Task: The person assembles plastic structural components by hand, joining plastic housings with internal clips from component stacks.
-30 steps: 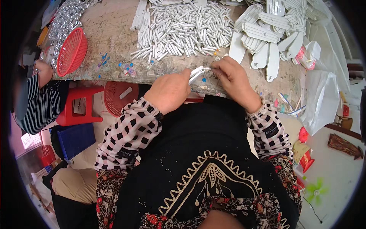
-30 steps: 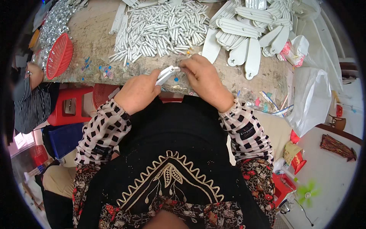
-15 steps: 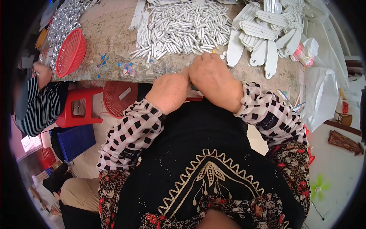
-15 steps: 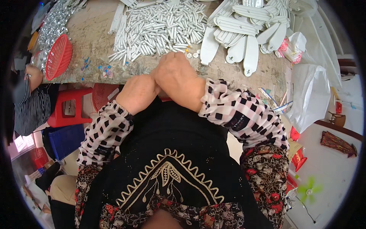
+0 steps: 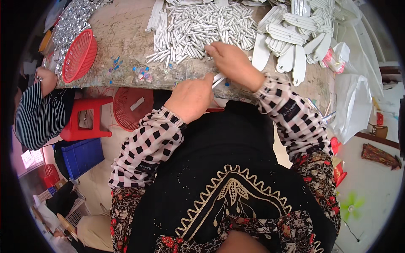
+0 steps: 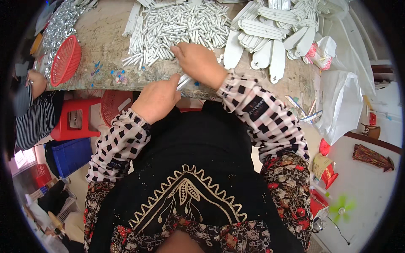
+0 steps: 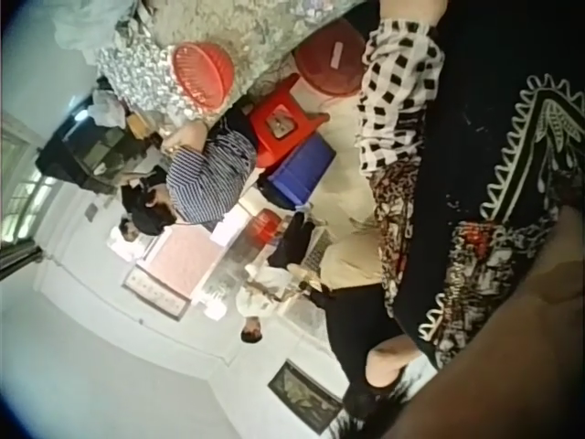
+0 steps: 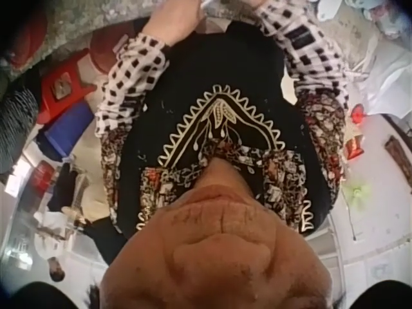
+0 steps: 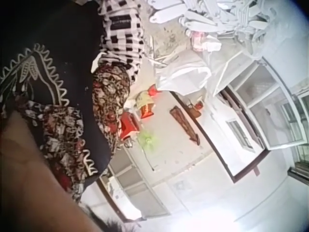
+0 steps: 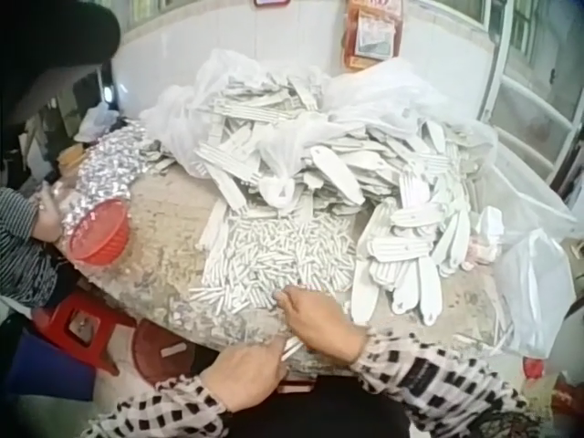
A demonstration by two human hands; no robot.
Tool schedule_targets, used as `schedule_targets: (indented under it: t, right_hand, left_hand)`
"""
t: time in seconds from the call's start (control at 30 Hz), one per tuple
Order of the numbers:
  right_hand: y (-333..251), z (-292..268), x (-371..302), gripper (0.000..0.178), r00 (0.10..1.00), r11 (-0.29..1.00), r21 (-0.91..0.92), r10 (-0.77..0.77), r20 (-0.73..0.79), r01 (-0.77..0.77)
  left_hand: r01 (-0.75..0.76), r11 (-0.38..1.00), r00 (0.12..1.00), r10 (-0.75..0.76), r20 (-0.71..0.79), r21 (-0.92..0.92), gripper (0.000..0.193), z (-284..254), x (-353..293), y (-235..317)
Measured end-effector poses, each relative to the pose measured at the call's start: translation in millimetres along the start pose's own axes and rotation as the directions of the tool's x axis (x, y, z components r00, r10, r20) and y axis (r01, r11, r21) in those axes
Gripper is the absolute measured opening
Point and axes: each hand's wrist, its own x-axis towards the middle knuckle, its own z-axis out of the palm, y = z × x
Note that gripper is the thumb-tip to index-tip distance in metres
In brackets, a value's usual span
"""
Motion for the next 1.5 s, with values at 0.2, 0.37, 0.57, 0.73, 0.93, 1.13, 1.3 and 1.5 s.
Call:
schedule_targets:
  t: [0.2,0.37,0.57,0.73,0.93,1.13,1.3,1.5]
  right_hand:
    - [4,14,-7,0.040,0.997,0.997,-0.007,0.074,0.019,-0.073]
    - [3,7,-3,0.042,0.995,0.990,0.100,0.104,0.004,-0.104]
    - [0,-15,-75,0.035,0.928,0.743,0.664,0.184,-0.325,0.086]
    - [-4,-17,-152,0.043,0.924,0.322,0.869,0.205,0.324,-0.376]
    - [21,-66,-224,0.033,0.868,0.681,0.655,0.490,-0.074,-0.328]
    - [51,-176,-272,0.023,0.567,0.921,0.010,0.248,-0.786,-0.390]
    - [164,-159,-311,0.028,0.775,0.453,-0.691,0.002,-0.632,-0.564]
    - [48,-208,-253,0.030,0.501,0.759,-0.094,0.326,-0.802,-0.645]
  left_hand:
    - [-0.016,1.000,0.999,0.016,0.031,-0.019,0.023,1,0,-1]
    - [0.003,1.000,0.997,-0.005,0.080,0.031,0.027,-3,2,-2]
    - [-0.083,0.430,0.976,-0.146,-0.160,-0.899,0.027,-1,17,2]
    - [-0.045,-0.247,0.998,-0.055,-0.032,-0.968,0.041,4,39,65]
    - [0.178,-0.193,0.978,0.143,0.152,-0.965,0.056,45,54,93]
    - [-0.042,0.323,0.995,0.104,-0.009,-0.945,0.039,59,61,44]
    - [-0.187,0.593,0.981,0.152,-0.120,-0.783,0.028,60,68,46]
    - [-0.306,0.683,0.952,0.234,-0.197,-0.664,0.025,59,64,39]
